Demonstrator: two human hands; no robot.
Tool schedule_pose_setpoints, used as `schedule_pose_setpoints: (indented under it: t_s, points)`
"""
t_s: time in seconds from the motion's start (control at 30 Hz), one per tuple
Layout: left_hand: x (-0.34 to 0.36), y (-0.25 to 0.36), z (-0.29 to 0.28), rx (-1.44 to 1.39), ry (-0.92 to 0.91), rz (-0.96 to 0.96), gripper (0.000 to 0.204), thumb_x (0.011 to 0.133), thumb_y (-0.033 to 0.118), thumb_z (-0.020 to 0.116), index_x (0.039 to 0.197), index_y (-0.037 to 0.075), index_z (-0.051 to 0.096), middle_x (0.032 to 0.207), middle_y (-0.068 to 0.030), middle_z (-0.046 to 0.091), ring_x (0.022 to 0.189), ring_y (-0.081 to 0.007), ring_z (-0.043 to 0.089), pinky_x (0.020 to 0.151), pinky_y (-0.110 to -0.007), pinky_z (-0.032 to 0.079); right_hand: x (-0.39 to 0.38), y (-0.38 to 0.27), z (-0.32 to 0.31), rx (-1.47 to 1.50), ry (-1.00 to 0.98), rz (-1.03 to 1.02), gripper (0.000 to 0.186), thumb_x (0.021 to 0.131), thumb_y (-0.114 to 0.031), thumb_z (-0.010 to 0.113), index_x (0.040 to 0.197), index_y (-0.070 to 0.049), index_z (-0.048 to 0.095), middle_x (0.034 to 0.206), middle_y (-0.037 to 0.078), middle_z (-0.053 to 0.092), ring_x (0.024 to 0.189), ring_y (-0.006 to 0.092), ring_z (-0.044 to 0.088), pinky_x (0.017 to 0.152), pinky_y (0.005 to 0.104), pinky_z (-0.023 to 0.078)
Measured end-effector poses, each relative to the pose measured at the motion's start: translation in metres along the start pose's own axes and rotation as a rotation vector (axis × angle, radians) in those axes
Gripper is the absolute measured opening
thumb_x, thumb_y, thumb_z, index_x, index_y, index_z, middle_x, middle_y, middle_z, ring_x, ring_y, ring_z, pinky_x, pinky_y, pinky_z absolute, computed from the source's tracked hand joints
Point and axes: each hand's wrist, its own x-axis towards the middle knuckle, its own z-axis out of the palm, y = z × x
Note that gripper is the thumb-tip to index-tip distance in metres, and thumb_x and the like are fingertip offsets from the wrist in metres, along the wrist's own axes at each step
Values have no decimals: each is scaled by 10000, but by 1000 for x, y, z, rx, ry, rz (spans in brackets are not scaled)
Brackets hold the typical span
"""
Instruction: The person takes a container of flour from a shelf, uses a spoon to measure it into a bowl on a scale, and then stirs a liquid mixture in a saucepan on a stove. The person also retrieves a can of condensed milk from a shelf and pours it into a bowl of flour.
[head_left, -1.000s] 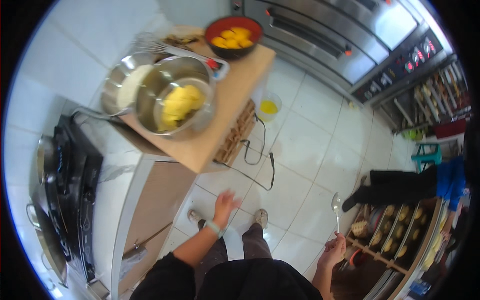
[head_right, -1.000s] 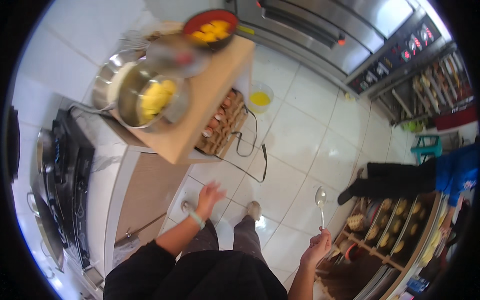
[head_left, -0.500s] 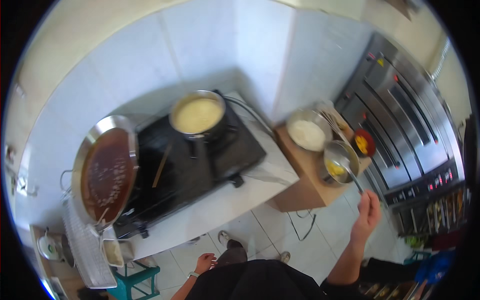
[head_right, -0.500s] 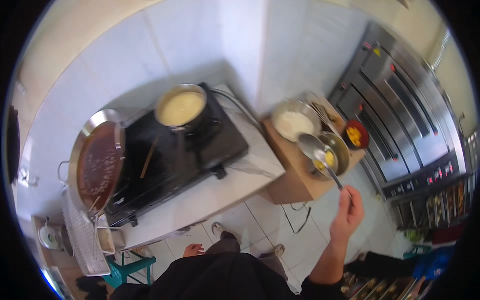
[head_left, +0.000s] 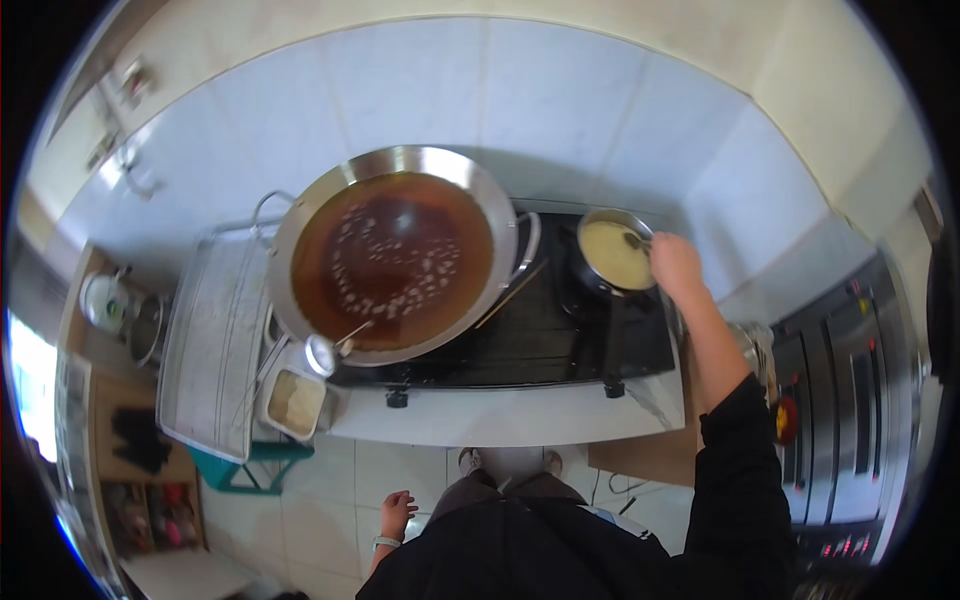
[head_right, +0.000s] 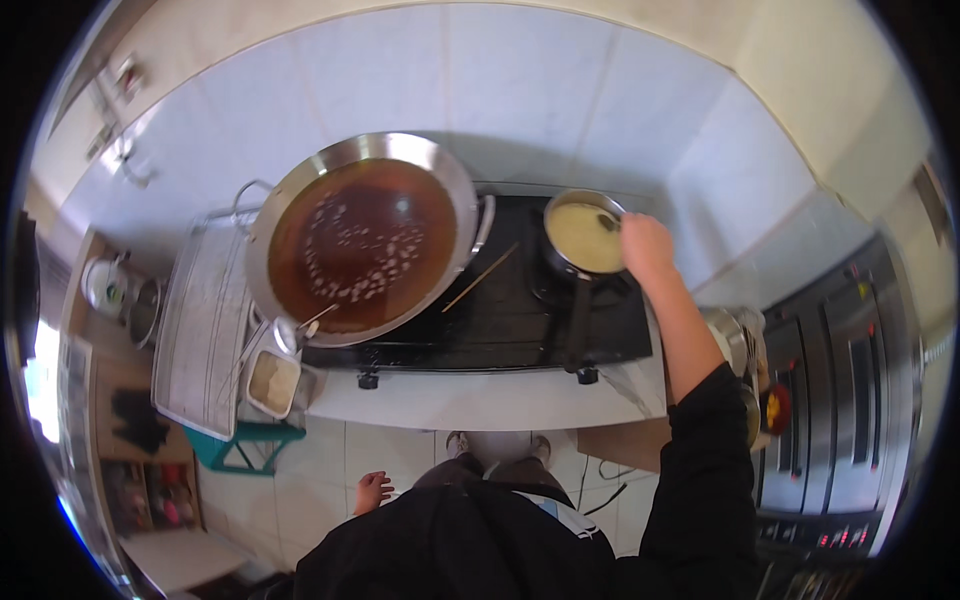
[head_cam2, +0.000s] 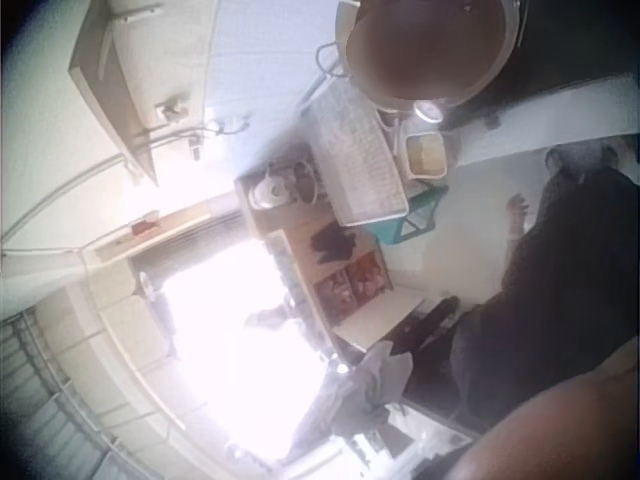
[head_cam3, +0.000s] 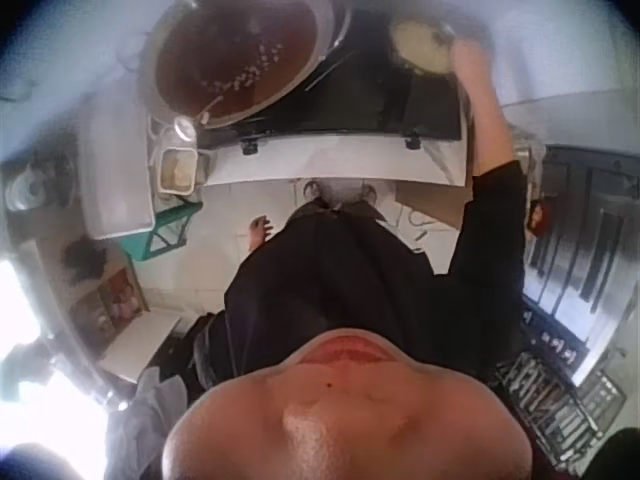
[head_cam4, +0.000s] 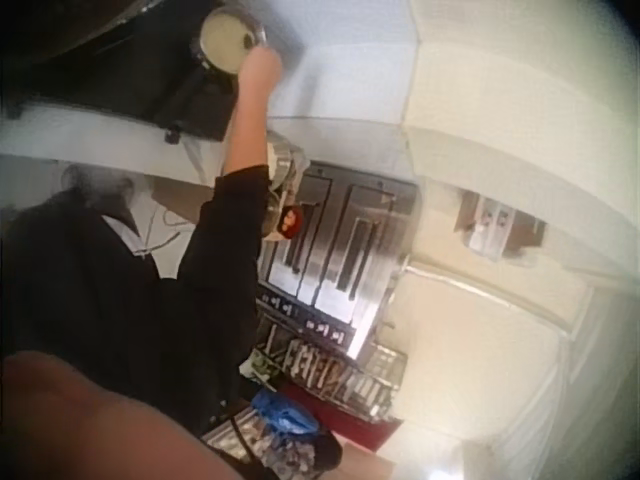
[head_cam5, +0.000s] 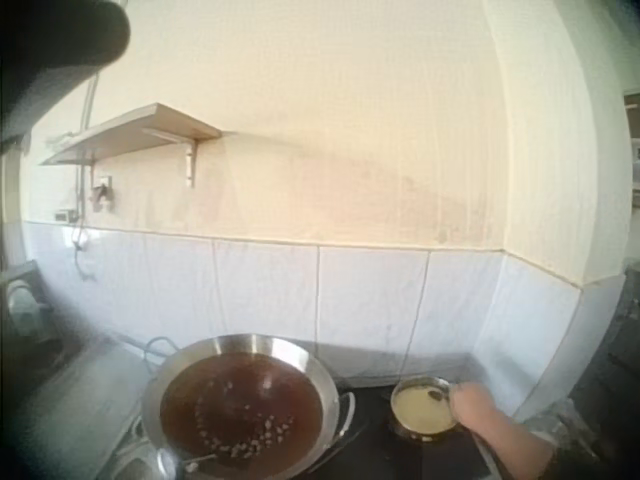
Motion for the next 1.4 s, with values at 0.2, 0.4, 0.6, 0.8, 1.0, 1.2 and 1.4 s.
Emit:
schedule_pose_setpoints:
  t_s: [0.2, 0.4, 0.6, 0.8, 1.0, 1.2, 1.4]
  points:
    - [-25, -50, 6, -66, 102, -34, 362, 881, 268, 534, 1114, -9, 531, 950, -127, 622, 739, -220, 644, 593, -320, 510, 32, 13, 8, 362, 16, -134, 141, 827, -116, 525, 803, 1, 599, 713, 207, 598, 692, 377, 590, 611, 441, 448]
    - [-34, -27, 49, -203, 167, -7, 383, 887, 302, 533, 1127, 3, 533, 985, -102, 620, 781, -198, 634, 627, -301, 489, 43, 6, -8, 563, -195, -201, 147, 831, -120, 552, 843, 11, 618, 676, 183, 603, 587, 290, 589, 572, 356, 450]
    - [-36, -6, 72, -164, 86, 53, 344, 896, 278, 522, 1125, 22, 545, 984, -83, 620, 769, -168, 627, 616, -279, 473, 29, -1, -40, 578, -366, -222, 160, 824, -122, 568, 825, 28, 621, 638, 168, 602, 534, 217, 573, 550, 315, 447]
    - [-39, -3, 69, -145, 154, 106, 335, 891, 270, 521, 1118, 26, 551, 986, -71, 618, 755, -156, 615, 629, -275, 469, 25, 18, -42, 443, -280, -199, 156, 788, -132, 570, 788, 15, 622, 667, 176, 621, 559, 272, 594, 555, 340, 455]
    - [-36, 16, 68, -82, 116, 141, 341, 885, 267, 521, 1126, 26, 548, 980, -70, 621, 767, -160, 616, 642, -274, 469, 43, 32, -2, 478, -96, -183, 161, 787, -154, 554, 767, -7, 615, 665, 174, 596, 593, 306, 587, 563, 361, 444]
    - [-36, -2, 62, -96, 160, 125, 329, 885, 264, 533, 1091, 10, 567, 919, -91, 632, 721, -166, 630, 571, -267, 463, 38, -2, -19, 497, -251, -195, 182, 739, -208, 580, 769, -49, 663, 703, 177, 619, 668, 348, 608, 635, 390, 484]
    - [-18, -36, 72, 71, 98, 62, 328, 869, 270, 540, 1063, 8, 575, 912, -92, 645, 649, -171, 623, 518, -283, 465, 36, 28, -22, 266, -270, 47, 178, 720, -199, 585, 764, -50, 673, 698, 173, 626, 672, 358, 605, 652, 397, 493]
